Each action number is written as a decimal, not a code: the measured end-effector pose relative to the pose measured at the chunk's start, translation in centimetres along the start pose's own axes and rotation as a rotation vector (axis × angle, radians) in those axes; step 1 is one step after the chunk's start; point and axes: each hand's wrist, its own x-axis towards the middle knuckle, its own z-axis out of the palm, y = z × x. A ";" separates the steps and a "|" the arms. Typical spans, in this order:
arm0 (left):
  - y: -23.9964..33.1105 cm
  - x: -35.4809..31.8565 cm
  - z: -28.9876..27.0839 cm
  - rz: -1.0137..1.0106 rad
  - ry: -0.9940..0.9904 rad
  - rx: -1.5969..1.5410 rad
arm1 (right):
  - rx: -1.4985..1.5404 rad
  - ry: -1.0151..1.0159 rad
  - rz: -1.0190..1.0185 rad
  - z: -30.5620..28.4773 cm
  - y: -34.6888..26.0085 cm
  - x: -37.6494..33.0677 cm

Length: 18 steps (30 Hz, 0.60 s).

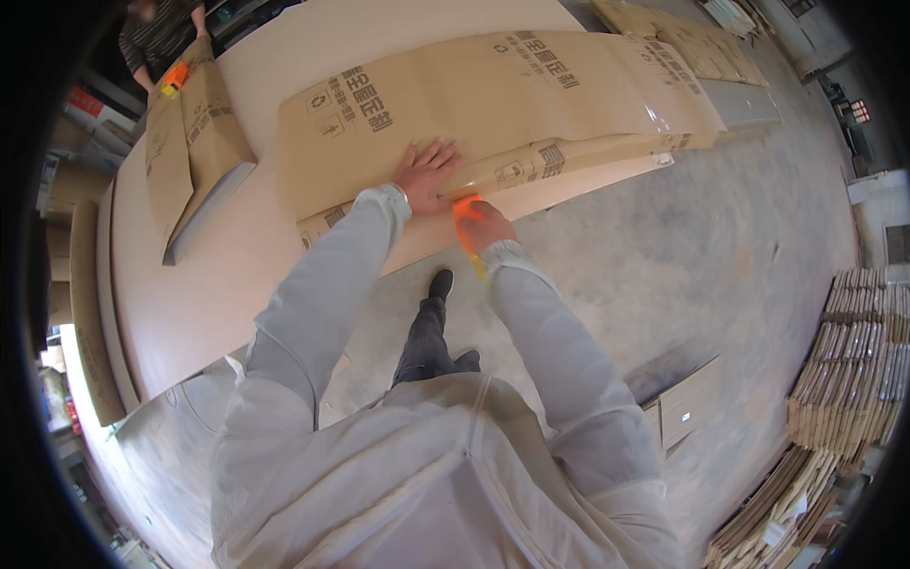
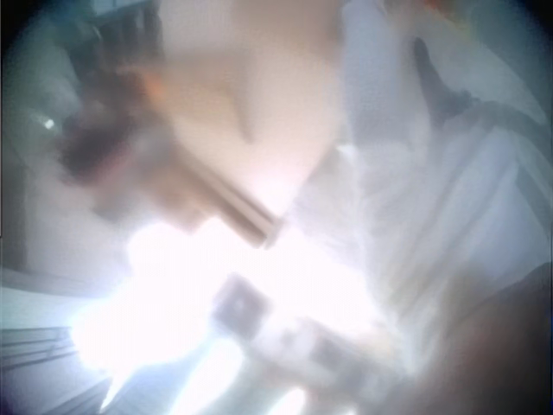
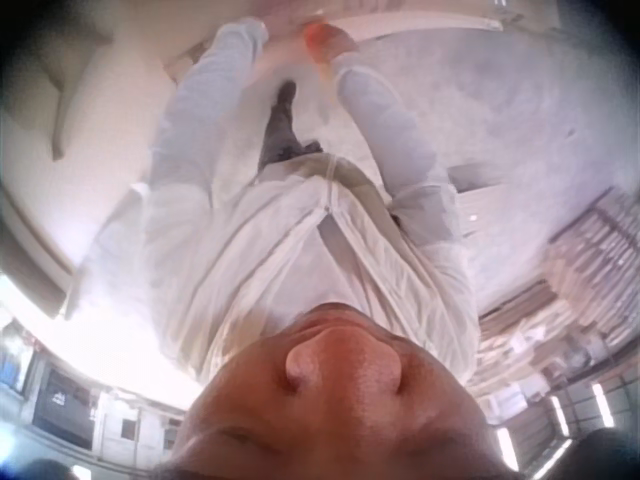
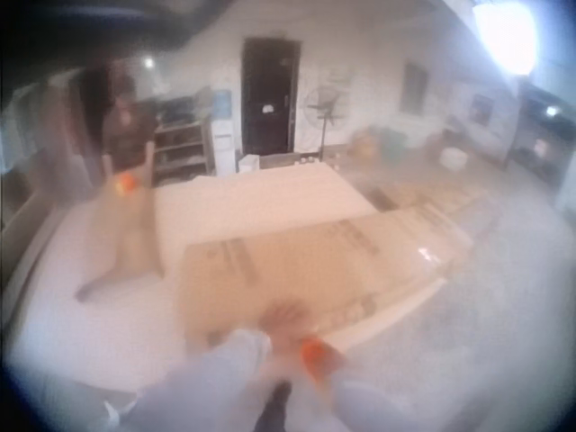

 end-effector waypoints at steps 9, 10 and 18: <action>4.0 1.3 2.4 -0.243 0.092 0.202 | 0.299 0.077 -0.134 0.4 8.7 -0.5; 4.9 1.8 2.2 -0.300 0.117 0.219 | 0.407 0.059 -0.174 -0.3 10.8 -2.1; 11.5 12.5 -3.1 -0.082 0.236 -0.080 | 0.904 -0.010 0.112 -4.5 20.9 -14.3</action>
